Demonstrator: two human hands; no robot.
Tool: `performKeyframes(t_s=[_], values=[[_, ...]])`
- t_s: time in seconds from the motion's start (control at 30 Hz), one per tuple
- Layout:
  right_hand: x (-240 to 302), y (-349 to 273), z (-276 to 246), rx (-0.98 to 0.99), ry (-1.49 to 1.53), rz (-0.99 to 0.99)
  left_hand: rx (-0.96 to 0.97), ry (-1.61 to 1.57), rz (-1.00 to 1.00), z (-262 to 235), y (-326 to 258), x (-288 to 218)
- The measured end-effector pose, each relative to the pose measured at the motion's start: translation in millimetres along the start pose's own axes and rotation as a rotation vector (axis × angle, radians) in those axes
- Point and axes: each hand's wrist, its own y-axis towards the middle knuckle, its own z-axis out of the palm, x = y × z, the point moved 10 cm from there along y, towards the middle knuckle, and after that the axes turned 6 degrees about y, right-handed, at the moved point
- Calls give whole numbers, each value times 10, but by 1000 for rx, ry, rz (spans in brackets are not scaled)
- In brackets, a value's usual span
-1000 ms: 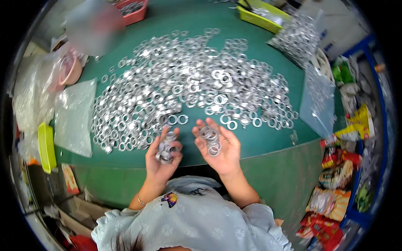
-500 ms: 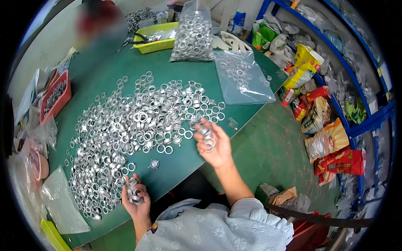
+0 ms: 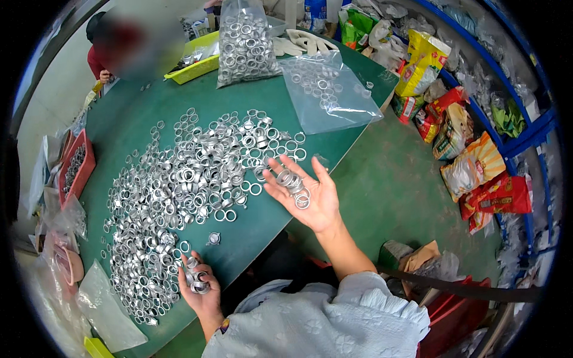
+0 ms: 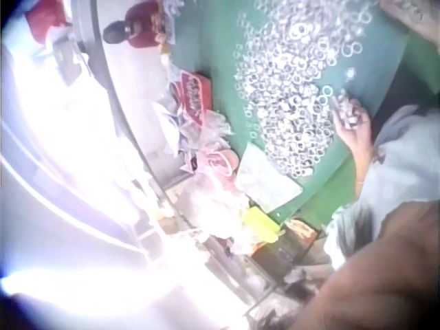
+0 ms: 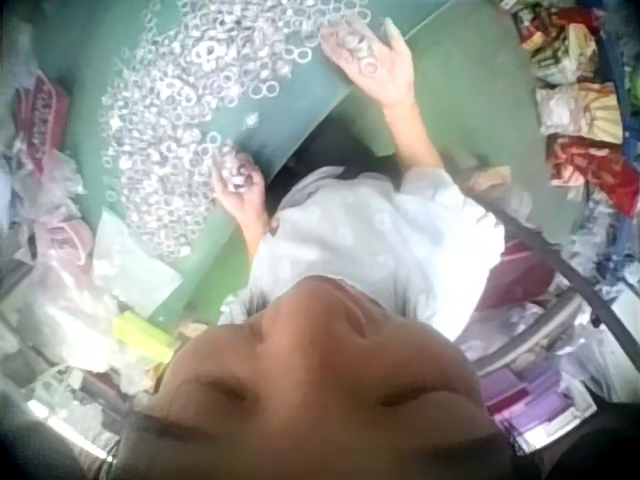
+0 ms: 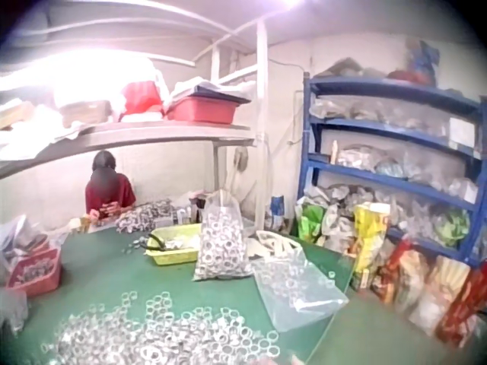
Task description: The person picks up metal rings from a large pile on a table, groups them together in their hand, and places them into a clear plastic bag.
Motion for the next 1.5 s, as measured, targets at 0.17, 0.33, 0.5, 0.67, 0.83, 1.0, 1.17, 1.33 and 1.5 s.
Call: performKeyframes(t_s=[0.17,0.33,0.5,0.67,0.83,1.0,1.17,1.33,1.5], values=[[-132,12,63,2,-164,-1,-24,9,9,-29,1,-8],[-191,44,-6,17,-181,12,-11,38,-2,-44,28,11],[-228,72,-64,-17,-199,0,-48,34,10,-34,25,10],[-242,99,-91,-41,-171,3,-45,40,6,-39,49,12],[-248,135,-107,-15,-163,17,-35,41,1,-51,77,-2],[-172,149,-159,-84,-658,-81,-23,49,0,-41,90,-6],[-226,135,-202,-49,-915,-79,-30,42,-2,-54,97,-10],[-147,28,228,8,-1703,-477,-37,37,-1,-58,99,-14],[-226,-34,399,60,-1931,-701,-46,62,11,-66,96,-23]])
